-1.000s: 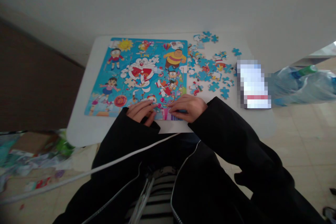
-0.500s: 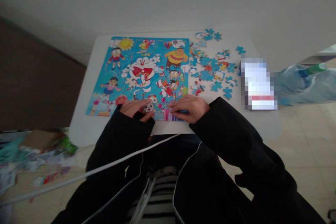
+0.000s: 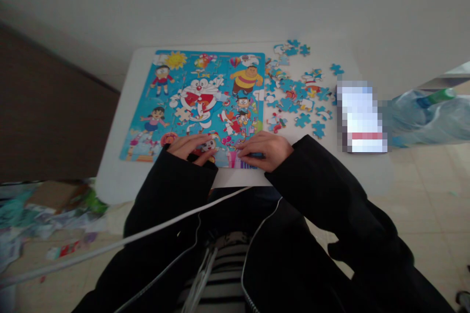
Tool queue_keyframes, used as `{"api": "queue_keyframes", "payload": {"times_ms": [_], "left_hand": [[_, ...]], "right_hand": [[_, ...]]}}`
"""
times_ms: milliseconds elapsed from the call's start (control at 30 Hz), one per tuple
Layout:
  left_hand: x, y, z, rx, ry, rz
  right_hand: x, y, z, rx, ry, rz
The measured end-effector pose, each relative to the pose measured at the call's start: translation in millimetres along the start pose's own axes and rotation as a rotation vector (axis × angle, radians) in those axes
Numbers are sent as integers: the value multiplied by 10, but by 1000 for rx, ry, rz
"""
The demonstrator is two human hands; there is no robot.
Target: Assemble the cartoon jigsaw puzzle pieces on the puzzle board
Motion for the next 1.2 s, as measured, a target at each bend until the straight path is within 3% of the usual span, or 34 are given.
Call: {"api": "queue_keyframes", "payload": {"times_ms": [267, 533, 900, 1200], "left_hand": [[17, 40, 16, 25, -28, 26], [34, 124, 18, 72, 83, 156], [58, 64, 32, 44, 118, 41], [33, 158, -32, 96, 161, 49]], "right_hand": [[1, 9, -15, 6, 21, 4], [7, 2, -7, 8, 17, 17], [-7, 6, -19, 17, 26, 2], [2, 13, -39, 26, 63, 30]]}}
Point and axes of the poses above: each hand's wrist, its own x-axis towards the middle knuckle, its own y-axis out of the palm, z = x × y, the point moved 7 cm from there along x, towards the middle knuckle, and after that the axes turned 5 degrees about -z, right-handed, at the moved point
